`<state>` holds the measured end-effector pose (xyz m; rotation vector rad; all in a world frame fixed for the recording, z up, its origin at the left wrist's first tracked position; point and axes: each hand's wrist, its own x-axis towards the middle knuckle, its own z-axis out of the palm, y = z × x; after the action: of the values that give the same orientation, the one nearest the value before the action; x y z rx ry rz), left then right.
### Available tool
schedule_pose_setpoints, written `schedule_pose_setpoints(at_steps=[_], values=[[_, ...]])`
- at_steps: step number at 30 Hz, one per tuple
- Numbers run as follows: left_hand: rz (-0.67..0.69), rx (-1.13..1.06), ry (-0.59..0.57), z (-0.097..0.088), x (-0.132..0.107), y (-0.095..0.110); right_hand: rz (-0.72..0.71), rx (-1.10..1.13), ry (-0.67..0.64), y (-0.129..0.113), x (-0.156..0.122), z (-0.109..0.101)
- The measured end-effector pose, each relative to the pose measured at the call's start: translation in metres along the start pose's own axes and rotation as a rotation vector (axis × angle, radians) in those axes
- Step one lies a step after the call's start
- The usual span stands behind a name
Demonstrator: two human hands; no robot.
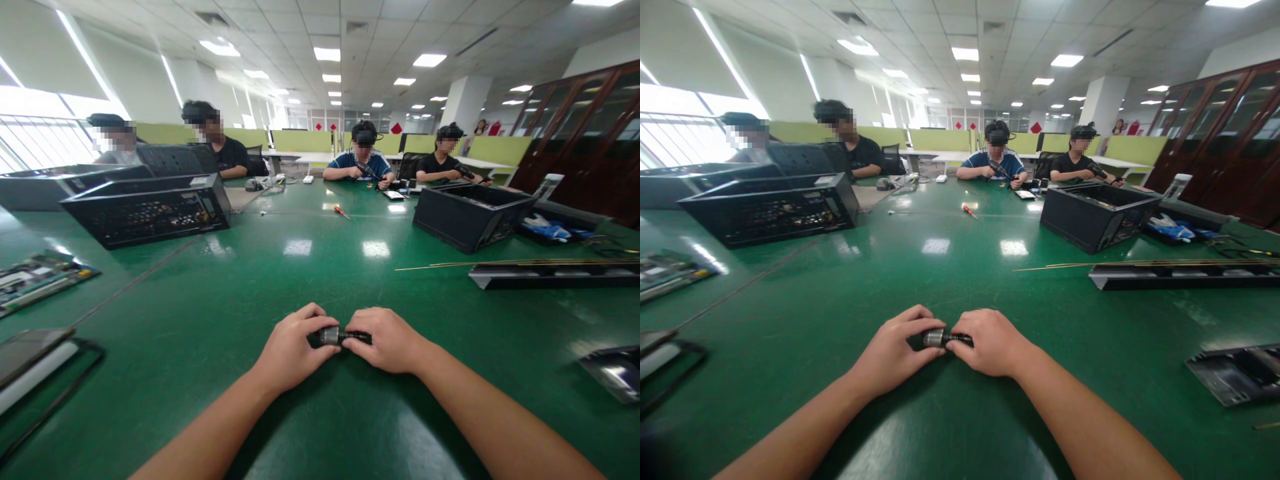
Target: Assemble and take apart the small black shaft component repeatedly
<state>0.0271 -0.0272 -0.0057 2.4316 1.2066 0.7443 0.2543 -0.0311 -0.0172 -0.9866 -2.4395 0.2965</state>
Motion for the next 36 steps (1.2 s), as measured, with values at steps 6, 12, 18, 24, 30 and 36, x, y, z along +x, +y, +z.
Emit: schedule_pose_setpoints(at_steps=[6, 12, 18, 24, 30, 36], values=[[-0.002, 0.009, -0.001, -0.0002, -0.0005, 0.0002, 0.002, -0.014, -0.003, 0.0002, 0.0006, -0.0007], [-0.010, 0.024, 0.006, 0.0003, -0.0004, -0.0002, -0.004, -0.004, -0.003, -0.0003, 0.0010, -0.0016], [-0.002, 0.037, 0.015, 0.0000, -0.0003, 0.0000, -0.007, 0.001, -0.009, -0.0009, 0.0003, -0.0027], [-0.004, 0.055, 0.011, -0.0005, -0.0005, 0.0010, -0.011, -0.001, -0.020, -0.0013, 0.0008, -0.0048], [-0.004, 0.056, 0.032, -0.0001, 0.0000, 0.0001, -0.017, -0.007, -0.015, 0.0001, -0.0008, -0.0059], [-0.003, 0.052, 0.026, -0.0005, 0.0000, 0.0004, -0.018, -0.014, -0.020, 0.0009, -0.0014, -0.0051]])
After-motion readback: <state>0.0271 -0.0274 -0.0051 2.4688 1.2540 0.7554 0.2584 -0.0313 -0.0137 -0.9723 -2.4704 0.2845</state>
